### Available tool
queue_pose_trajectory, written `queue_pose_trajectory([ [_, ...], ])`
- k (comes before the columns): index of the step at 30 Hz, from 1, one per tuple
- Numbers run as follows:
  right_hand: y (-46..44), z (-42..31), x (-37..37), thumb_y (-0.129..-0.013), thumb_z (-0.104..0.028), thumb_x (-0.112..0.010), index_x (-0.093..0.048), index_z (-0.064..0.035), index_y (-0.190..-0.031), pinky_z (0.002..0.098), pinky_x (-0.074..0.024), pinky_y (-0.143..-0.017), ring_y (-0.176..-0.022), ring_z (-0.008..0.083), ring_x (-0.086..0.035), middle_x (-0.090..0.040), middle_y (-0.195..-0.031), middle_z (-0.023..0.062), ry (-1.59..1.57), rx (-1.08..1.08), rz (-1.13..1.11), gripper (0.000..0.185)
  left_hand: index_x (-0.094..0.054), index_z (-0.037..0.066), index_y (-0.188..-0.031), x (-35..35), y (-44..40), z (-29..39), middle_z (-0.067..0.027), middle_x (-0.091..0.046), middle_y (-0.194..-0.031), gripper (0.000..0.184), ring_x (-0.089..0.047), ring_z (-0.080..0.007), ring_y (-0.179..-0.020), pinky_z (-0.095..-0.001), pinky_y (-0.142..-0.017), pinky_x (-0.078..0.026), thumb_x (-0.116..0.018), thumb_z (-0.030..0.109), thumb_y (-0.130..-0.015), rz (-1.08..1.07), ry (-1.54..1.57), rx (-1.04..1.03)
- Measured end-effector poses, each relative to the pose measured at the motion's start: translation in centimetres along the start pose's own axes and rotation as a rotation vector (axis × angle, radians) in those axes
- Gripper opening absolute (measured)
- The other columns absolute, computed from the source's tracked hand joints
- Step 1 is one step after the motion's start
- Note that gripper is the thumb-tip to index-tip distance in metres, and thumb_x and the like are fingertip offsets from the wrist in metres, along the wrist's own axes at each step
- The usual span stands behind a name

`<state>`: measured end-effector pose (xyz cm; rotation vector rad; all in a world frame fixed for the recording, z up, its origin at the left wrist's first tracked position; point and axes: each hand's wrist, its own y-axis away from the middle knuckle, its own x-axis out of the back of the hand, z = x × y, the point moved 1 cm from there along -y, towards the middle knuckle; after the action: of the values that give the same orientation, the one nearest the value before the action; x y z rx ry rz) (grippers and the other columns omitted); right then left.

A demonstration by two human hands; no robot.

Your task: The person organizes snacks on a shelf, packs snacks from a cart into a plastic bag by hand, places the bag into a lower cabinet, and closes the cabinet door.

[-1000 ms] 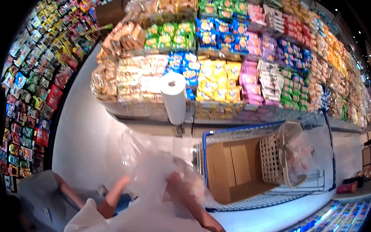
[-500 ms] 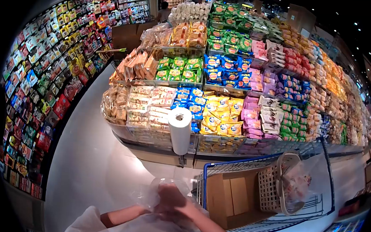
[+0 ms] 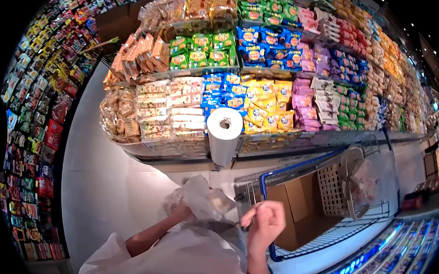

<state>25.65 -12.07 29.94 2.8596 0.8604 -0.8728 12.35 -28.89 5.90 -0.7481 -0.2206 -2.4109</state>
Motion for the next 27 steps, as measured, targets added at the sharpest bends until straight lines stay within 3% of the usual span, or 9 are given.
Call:
queue_pose_trajectory([
  [4,-0.3,7.8,9.5,-0.078,-0.014,-0.063,-0.046,0.0034,-0.107,0.0316,-0.0417,-0.072,-0.083,0.0254,-0.053,-0.055,-0.09,0.016,1.067,0.054,0.411,0.038,-0.057,0.003,-0.098,-0.3,1.4,-5.9,-0.0165,-0.058,-0.095,0.026,-0.056,-0.0255,-0.088,-0.0352,-0.076,-0.044,-0.052,0.01,-0.073,-0.089,-0.002,0.394],
  [5,1.4,10.1,12.6,-0.071,-0.026,-0.07,-0.039,0.002,-0.12,0.0371,-0.0342,-0.086,-0.101,0.0334,-0.044,-0.048,-0.106,0.0198,1.502,0.148,0.347,0.065,-0.055,0.003,-0.1,-0.2,1.4,-7.0,-0.0167,-0.057,-0.097,0.027,-0.054,-0.0261,-0.09,-0.0358,-0.078,-0.043,-0.051,0.012,-0.074,-0.145,0.001,0.388],
  [6,3.1,12.1,15.4,-0.065,-0.035,-0.073,-0.035,-0.0001,-0.125,0.041,-0.0317,-0.089,-0.103,0.037,-0.04,-0.043,-0.111,0.022,1.695,0.096,0.31,0.079,-0.054,0.004,-0.102,0.0,1.3,-8.2,-0.0169,-0.055,-0.1,0.028,-0.053,-0.0267,-0.093,-0.0363,-0.079,-0.042,-0.05,0.013,-0.075,-0.221,0.006,0.357],
  [8,6.0,14.6,17.1,-0.062,-0.035,-0.074,-0.034,-0.0013,-0.126,0.0435,-0.0323,-0.087,-0.1,0.0361,-0.042,-0.045,-0.108,0.0203,2.0,-0.228,0.2,0.083,-0.051,0.004,-0.105,0.5,1.0,-10.0,-0.0173,-0.052,-0.104,0.031,-0.05,-0.028,-0.097,-0.0374,-0.082,-0.039,-0.047,0.017,-0.078,-0.38,-0.009,0.292],
  [16,5.0,16.8,18.7,-0.066,-0.028,-0.07,-0.043,-0.0033,-0.116,0.0408,-0.0373,-0.079,-0.09,0.0296,-0.046,-0.047,-0.099,0.0144,2.347,-0.253,0.29,0.061,-0.04,0.007,-0.12,0.1,0.1,-10.8,-0.0188,-0.041,-0.121,0.042,-0.038,-0.0329,-0.115,-0.0419,-0.094,-0.031,-0.036,0.032,-0.086,-0.606,-0.086,0.106],
  [18,4.7,17.3,20.8,-0.071,-0.031,-0.066,-0.049,-0.0051,-0.105,0.0379,-0.044,-0.066,-0.078,0.0282,-0.054,-0.051,-0.089,0.0126,2.274,-0.231,0.385,0.046,-0.043,0.007,-0.118,-0.3,-0.3,-10.6,-0.0167,-0.044,-0.117,0.04,-0.041,-0.0296,-0.111,-0.04,-0.092,-0.033,-0.042,0.029,-0.084,-0.581,0.029,0.171],
  [19,4.1,17.1,22.3,-0.077,-0.04,-0.058,-0.05,-0.0061,-0.083,0.0393,-0.0447,-0.049,-0.061,0.0308,-0.058,-0.055,-0.069,0.0145,2.209,-0.06,0.447,0.036,-0.046,0.007,-0.115,-0.7,-0.4,-10.3,-0.0145,-0.047,-0.114,0.039,-0.044,-0.0263,-0.107,-0.0382,-0.089,-0.036,-0.047,0.026,-0.082,-0.549,0.146,0.241],
  [22,3.0,15.5,24.3,-0.081,-0.043,-0.053,-0.052,-0.0057,-0.076,0.0403,-0.0453,-0.046,-0.054,0.0326,-0.058,-0.056,-0.058,0.0153,2.192,-0.106,0.238,0.038,-0.055,0.006,-0.108,-2.1,-0.8,-10.1,-0.0081,-0.057,-0.103,0.036,-0.053,-0.0164,-0.094,-0.0326,-0.082,-0.043,-0.064,0.019,-0.075,-0.433,0.498,0.44],
  [27,1.3,14.0,26.2,-0.081,-0.043,-0.053,-0.055,-0.0042,-0.07,0.04,-0.0467,-0.049,-0.054,0.034,-0.058,-0.056,-0.057,0.0177,2.191,-0.091,0.273,0.041,-0.057,0.004,-0.104,-4.3,-1.6,-8.1,-0.0074,-0.059,-0.096,0.032,-0.055,-0.016,-0.088,-0.0316,-0.077,-0.045,-0.064,0.018,-0.075,-0.376,0.257,0.237],
])
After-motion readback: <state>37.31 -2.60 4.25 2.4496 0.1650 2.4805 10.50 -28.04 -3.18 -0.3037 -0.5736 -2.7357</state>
